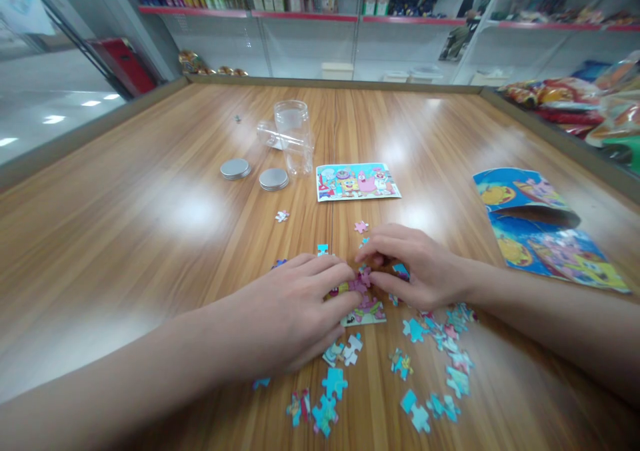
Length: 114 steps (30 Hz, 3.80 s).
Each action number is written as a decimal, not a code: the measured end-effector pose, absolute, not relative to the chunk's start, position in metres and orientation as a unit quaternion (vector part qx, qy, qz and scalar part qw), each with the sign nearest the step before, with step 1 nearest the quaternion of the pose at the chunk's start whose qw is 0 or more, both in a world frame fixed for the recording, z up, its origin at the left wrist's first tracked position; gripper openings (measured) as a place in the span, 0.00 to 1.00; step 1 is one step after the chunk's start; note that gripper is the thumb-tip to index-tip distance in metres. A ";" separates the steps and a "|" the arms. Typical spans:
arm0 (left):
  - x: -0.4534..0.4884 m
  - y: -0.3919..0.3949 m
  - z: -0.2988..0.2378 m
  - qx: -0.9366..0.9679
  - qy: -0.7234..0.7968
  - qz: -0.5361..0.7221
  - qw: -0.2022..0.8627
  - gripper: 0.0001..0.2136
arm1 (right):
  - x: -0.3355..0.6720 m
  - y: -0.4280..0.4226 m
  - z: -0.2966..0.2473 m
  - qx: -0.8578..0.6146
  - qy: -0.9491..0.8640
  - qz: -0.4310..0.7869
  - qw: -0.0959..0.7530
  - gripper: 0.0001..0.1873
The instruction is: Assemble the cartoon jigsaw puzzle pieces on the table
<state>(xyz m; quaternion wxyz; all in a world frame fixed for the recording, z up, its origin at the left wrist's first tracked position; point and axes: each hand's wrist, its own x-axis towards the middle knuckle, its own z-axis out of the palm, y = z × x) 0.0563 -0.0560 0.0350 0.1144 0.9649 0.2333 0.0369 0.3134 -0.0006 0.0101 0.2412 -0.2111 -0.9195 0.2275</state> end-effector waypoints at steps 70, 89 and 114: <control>0.056 -0.056 0.035 0.968 0.222 0.059 0.102 0.13 | 0.310 -0.003 0.011 -0.243 -0.886 0.166 0.358 0.05; 0.033 -0.031 0.044 0.942 0.318 0.109 -0.012 0.13 | 0.316 0.012 -0.001 -0.347 -0.884 0.065 0.308 0.15; 0.035 -0.032 0.027 0.950 0.306 0.055 0.032 0.13 | 0.312 0.006 0.003 -0.328 -0.894 0.064 0.298 0.07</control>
